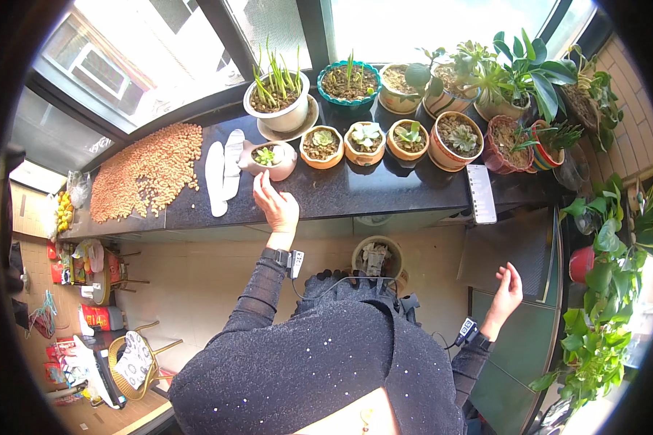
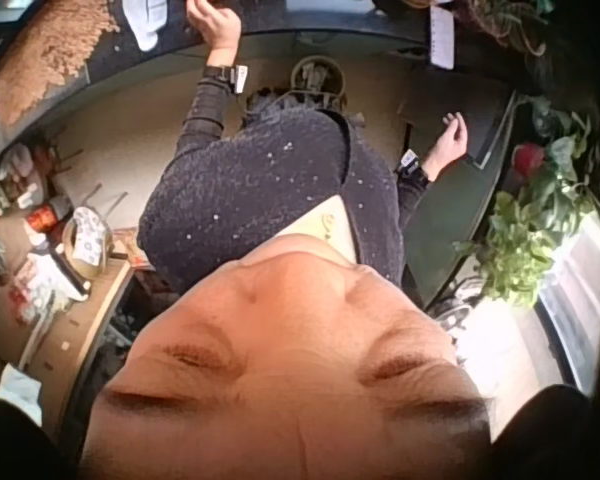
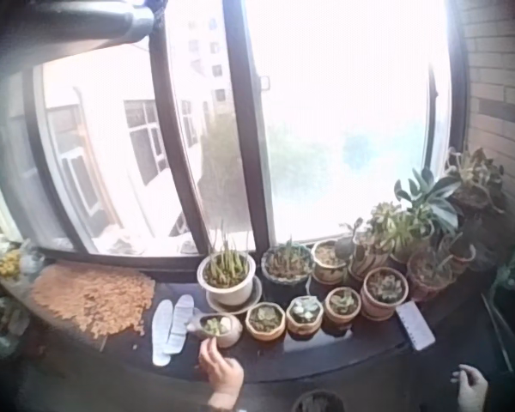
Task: The person rearranges several small potted plants on a windowsill, picking up and placing them in different positions. They also handle a clear plastic container and a small pot with soil, moving items around the windowsill area.
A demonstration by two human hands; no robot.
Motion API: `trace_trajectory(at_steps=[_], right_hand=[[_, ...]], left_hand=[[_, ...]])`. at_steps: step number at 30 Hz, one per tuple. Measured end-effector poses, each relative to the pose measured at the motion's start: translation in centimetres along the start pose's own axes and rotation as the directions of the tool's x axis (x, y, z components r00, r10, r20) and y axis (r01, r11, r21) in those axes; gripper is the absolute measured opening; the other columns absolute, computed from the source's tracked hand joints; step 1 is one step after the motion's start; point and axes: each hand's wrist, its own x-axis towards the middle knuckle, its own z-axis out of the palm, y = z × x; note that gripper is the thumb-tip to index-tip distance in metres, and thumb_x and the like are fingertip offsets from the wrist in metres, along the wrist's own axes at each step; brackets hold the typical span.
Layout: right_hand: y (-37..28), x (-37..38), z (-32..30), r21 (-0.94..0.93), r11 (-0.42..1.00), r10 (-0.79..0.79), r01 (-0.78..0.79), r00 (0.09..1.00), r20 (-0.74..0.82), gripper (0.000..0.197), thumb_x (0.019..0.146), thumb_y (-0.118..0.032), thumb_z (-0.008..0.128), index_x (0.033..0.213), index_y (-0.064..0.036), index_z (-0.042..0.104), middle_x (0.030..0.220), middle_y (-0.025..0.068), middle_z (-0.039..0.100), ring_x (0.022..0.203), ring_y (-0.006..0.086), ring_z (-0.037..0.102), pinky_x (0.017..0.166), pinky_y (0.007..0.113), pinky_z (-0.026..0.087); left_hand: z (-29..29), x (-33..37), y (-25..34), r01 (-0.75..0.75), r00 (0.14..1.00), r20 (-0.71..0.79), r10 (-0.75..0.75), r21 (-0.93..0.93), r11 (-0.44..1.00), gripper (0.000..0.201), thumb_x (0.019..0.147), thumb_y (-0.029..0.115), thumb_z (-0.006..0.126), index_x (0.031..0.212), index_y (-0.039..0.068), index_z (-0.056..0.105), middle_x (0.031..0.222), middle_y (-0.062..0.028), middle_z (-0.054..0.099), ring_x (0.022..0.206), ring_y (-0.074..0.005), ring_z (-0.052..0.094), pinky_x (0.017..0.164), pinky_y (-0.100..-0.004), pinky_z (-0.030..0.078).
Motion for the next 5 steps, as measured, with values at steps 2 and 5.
trace_trajectory(at_steps=[2, 5], right_hand=[[1.5, -1.1, -1.4, 0.064, 0.998, 0.023, -0.023, 1.000, 0.000, 0.023, 0.102, -0.010, 0.060, 0.121, -0.0009, 0.069, 0.104, 0.0084, 0.073, 0.087, 0.0124, 0.067, 0.083, 0.025, 0.054], [3.2, -2.1, -2.6, 0.060, 0.997, 0.052, -0.050, 0.998, -0.032, 0.024, 0.102, -0.010, 0.059, 0.121, 0.0001, 0.069, 0.104, 0.0089, 0.073, 0.087, 0.0126, 0.067, 0.083, 0.026, 0.055]], left_hand=[[-0.2, 0.1, 0.2, -0.025, 1.000, -0.005, 0.025, -0.011, 1.000, 0.071, 0.072, -0.010, 0.055, 0.140, 0.001, 0.042, 0.138, -0.0216, 0.044, 0.128, -0.0405, 0.045, 0.109, -0.0512, 0.036], [-0.6, 0.3, 0.5, -0.034, 0.999, 0.011, 0.035, -0.025, 0.999, 0.070, 0.072, -0.011, 0.054, 0.140, 0.001, 0.042, 0.137, -0.0210, 0.045, 0.127, -0.0399, 0.046, 0.109, -0.0507, 0.036]])
